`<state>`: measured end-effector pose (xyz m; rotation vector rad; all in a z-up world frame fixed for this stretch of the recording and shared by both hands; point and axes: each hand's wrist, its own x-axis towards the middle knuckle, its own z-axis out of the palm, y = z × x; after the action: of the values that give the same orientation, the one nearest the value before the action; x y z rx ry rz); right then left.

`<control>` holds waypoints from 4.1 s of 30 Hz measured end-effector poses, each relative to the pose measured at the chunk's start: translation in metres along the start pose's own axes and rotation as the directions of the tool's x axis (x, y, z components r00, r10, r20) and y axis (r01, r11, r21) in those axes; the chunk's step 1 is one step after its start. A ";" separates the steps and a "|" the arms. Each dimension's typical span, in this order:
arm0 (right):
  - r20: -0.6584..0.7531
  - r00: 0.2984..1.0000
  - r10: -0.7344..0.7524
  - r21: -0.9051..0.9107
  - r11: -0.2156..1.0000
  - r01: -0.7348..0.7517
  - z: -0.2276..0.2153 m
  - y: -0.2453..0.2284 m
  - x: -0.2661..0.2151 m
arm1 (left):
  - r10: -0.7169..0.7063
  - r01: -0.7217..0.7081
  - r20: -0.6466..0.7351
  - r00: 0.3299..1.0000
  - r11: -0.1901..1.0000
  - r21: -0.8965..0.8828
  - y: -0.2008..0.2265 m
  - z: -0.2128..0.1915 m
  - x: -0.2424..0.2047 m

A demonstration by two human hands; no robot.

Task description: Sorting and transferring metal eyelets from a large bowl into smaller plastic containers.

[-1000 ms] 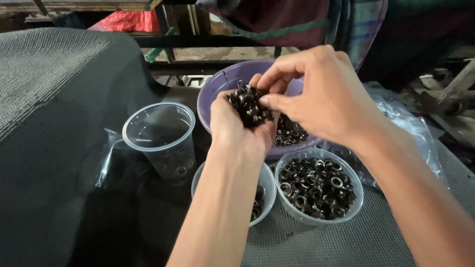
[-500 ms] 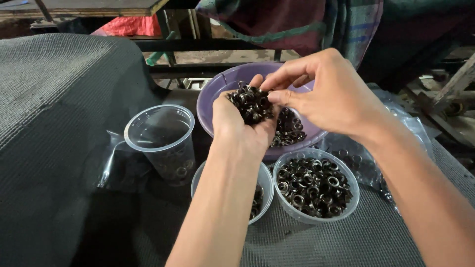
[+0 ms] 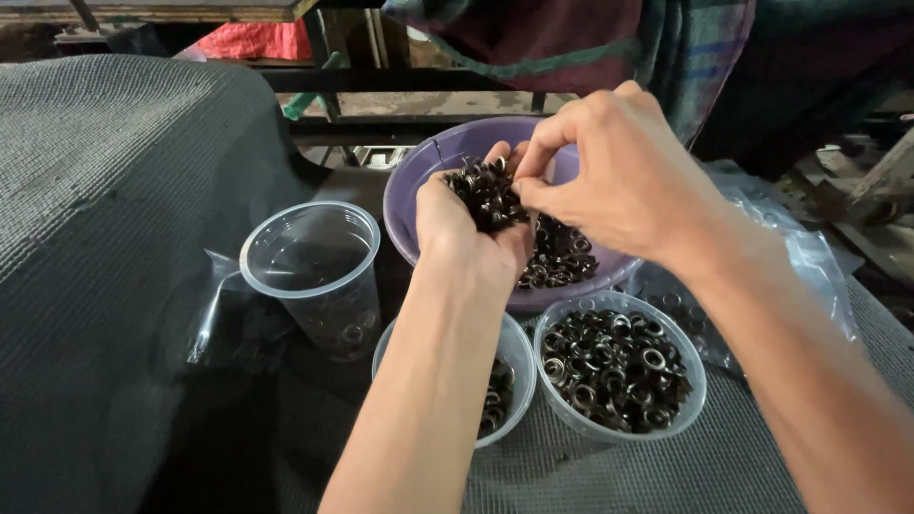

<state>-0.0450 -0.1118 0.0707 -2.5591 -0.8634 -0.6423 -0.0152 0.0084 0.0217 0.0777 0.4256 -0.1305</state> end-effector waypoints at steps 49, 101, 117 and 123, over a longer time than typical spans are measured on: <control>-0.057 0.984 -0.168 0.314 0.933 0.177 0.025 -0.055 0.033 | -0.039 0.037 0.054 0.998 0.998 0.053 0.007 -0.026 0.050; 0.114 0.952 0.285 0.286 0.908 -0.307 0.011 -0.005 0.002 | 0.060 -0.045 -0.088 0.994 0.986 0.161 0.004 -0.010 0.009; 0.058 0.989 0.137 0.149 0.978 -0.145 0.018 -0.002 0.007 | -0.033 0.035 0.045 0.998 0.998 -0.046 0.007 -0.018 0.025; 0.057 0.987 0.152 0.098 0.983 -0.157 0.025 0.000 0.008 | 0.003 0.000 -0.055 0.999 0.998 0.066 0.007 -0.010 0.003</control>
<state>-0.0322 -0.0960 0.0538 -2.5277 -0.6857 -0.4784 -0.0153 0.0159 0.0114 0.1465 0.4759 -0.1412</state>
